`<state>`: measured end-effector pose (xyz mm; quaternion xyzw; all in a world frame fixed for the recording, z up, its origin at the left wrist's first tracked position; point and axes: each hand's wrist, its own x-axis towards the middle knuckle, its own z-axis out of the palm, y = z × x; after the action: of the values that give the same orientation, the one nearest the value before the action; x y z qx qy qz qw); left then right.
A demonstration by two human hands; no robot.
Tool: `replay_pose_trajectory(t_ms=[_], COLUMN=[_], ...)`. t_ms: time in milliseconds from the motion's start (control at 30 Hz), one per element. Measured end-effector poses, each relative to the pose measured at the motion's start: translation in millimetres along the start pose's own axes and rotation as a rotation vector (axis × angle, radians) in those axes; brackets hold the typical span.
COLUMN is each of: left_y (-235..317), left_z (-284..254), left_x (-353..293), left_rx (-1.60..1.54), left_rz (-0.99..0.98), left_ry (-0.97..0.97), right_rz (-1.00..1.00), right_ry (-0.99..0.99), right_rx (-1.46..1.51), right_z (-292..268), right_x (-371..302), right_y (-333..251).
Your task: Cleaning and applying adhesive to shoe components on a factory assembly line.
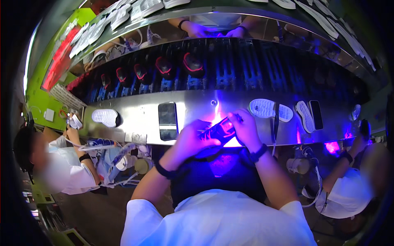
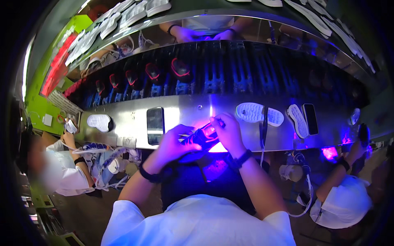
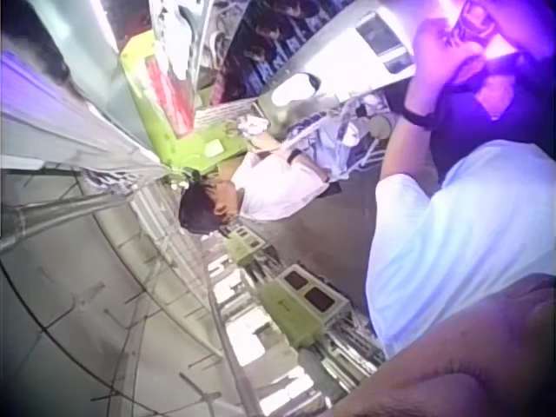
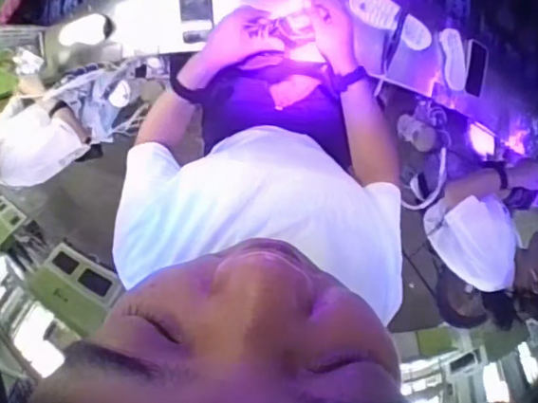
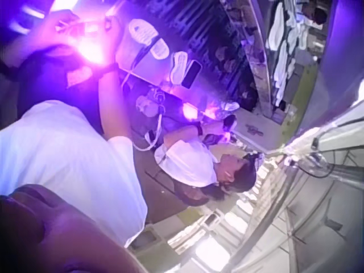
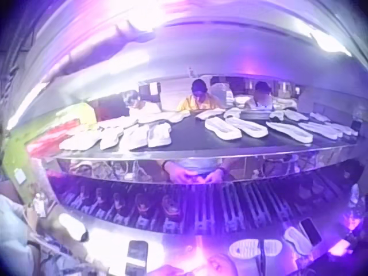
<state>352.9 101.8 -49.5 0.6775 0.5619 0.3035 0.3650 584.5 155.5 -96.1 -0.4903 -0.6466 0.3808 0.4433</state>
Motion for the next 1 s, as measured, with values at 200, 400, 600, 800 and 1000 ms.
replay_pose_trajectory(t_ms=[200,400,600,800,1000], left_y=[-80,-92,-12,-8,3], left_z=[-46,-43,-28,33,85], left_x=[-24,-21,-55,-34,-40], left_rx=[0.871,0.886,0.315,0.366,0.501], left_rz=[-0.306,-0.273,0.08,0.203,0.359], left_ry=[0.454,0.563,0.289,-0.05,0.052], right_rz=[0.187,0.297,0.263,-0.069,0.079], right_ry=[0.071,0.116,0.221,0.226,0.271], right_rx=[0.106,0.201,0.105,-0.2,0.087], right_z=[6,6,14,29,-6], right_x=[13,2,-13,-9,-47], right_y=[1,11,6,10,10])
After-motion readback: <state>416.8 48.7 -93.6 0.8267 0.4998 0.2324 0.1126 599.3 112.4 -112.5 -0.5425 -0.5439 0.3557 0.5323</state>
